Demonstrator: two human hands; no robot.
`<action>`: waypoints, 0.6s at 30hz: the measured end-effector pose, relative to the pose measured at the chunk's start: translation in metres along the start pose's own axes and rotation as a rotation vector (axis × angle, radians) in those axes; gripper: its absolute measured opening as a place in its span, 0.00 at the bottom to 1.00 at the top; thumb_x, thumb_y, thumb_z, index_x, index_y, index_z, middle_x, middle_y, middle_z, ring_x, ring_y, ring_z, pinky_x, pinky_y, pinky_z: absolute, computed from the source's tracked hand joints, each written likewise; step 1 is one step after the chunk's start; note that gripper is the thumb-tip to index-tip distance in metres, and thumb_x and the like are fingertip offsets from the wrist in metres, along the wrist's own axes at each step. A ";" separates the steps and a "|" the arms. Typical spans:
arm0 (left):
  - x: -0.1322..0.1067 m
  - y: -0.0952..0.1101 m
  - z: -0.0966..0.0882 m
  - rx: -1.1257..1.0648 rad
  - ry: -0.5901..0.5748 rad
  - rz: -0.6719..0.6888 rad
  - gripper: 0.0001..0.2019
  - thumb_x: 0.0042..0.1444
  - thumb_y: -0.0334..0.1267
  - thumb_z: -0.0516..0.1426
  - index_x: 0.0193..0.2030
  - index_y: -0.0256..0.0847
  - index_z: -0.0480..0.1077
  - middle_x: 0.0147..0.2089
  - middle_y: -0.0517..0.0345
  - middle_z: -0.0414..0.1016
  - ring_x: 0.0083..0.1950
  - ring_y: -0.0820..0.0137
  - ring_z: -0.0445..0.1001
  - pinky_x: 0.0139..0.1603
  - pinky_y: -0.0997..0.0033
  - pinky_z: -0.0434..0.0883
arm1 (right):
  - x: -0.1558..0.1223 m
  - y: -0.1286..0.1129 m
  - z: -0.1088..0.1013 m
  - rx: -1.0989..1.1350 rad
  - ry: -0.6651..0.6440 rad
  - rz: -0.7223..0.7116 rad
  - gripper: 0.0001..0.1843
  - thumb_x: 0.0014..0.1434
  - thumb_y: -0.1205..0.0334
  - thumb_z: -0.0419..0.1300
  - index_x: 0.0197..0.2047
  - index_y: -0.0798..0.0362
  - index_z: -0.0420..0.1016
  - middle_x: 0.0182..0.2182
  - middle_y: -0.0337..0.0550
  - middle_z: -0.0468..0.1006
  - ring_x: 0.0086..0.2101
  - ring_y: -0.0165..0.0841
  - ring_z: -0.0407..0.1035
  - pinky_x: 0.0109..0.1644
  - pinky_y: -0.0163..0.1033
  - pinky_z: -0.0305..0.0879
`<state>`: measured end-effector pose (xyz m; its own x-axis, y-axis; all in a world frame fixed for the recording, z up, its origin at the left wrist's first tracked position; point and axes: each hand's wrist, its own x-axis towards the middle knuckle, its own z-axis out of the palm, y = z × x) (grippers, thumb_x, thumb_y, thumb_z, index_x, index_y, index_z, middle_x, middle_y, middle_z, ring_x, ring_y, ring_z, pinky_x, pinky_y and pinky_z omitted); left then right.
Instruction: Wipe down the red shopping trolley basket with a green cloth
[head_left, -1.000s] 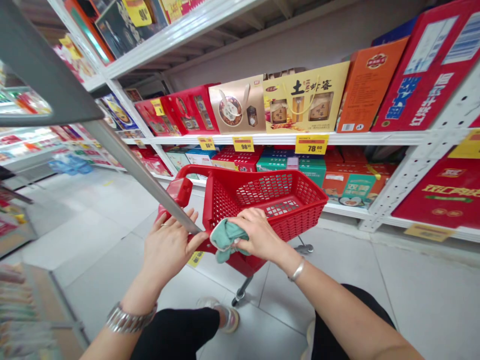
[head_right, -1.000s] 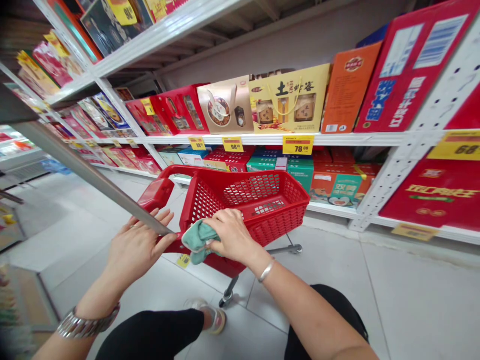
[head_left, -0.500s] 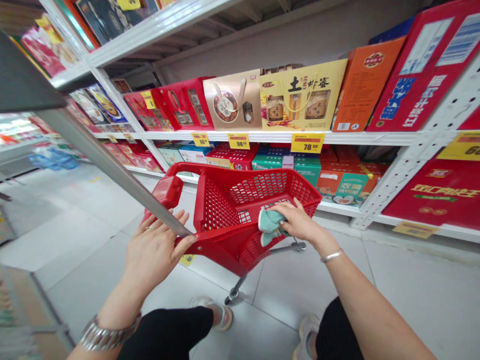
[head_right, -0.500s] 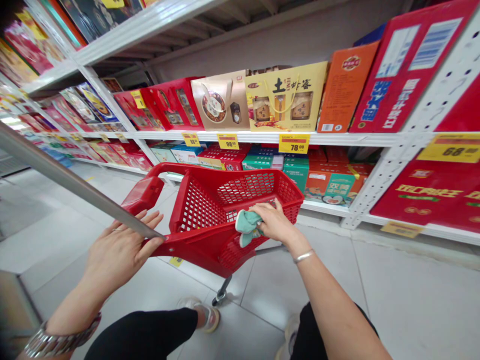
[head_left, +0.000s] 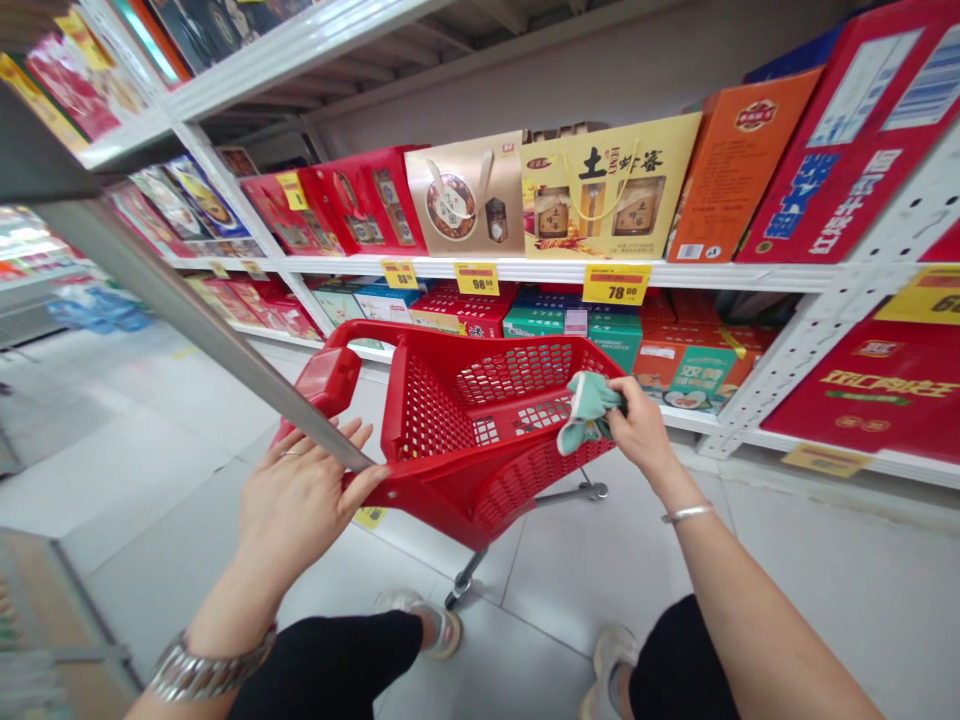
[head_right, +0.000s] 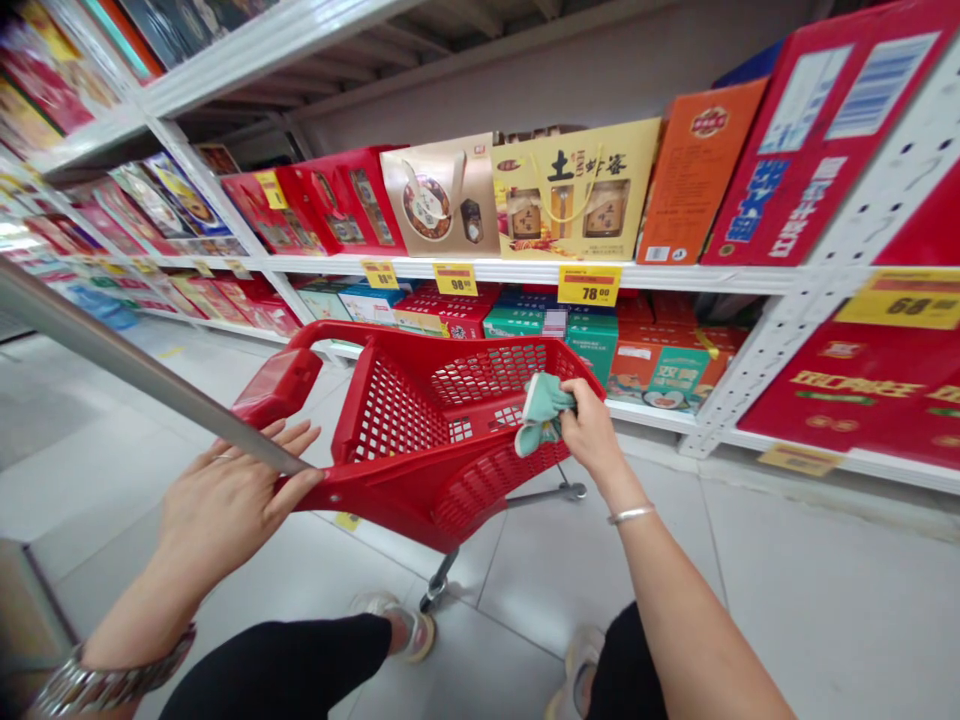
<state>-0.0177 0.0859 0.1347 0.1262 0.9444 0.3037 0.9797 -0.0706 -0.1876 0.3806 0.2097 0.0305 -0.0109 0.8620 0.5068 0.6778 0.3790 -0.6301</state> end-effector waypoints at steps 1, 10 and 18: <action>0.000 0.000 0.000 -0.008 0.004 -0.005 0.30 0.64 0.56 0.45 0.58 0.40 0.77 0.61 0.47 0.78 0.66 0.49 0.72 0.68 0.47 0.64 | -0.001 0.000 -0.001 -0.043 0.068 0.023 0.16 0.57 0.68 0.51 0.48 0.52 0.72 0.40 0.49 0.80 0.41 0.42 0.73 0.47 0.44 0.68; 0.002 0.002 0.001 -0.042 0.011 -0.040 0.30 0.64 0.58 0.46 0.57 0.43 0.78 0.60 0.48 0.79 0.66 0.49 0.72 0.68 0.48 0.63 | -0.030 -0.032 0.052 -0.311 -0.035 -0.122 0.31 0.61 0.77 0.48 0.64 0.49 0.70 0.51 0.49 0.79 0.58 0.46 0.63 0.64 0.57 0.51; 0.005 0.003 0.003 -0.028 0.034 -0.024 0.30 0.64 0.57 0.45 0.57 0.43 0.79 0.58 0.48 0.80 0.64 0.49 0.73 0.66 0.47 0.65 | -0.056 -0.128 0.091 -0.100 -0.162 -0.327 0.30 0.67 0.74 0.48 0.70 0.47 0.64 0.58 0.49 0.76 0.56 0.46 0.64 0.56 0.54 0.54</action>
<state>-0.0146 0.0912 0.1324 0.1075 0.9345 0.3394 0.9864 -0.0575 -0.1541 0.2279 0.1436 0.0291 -0.3497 0.7457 0.5671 0.6872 0.6156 -0.3858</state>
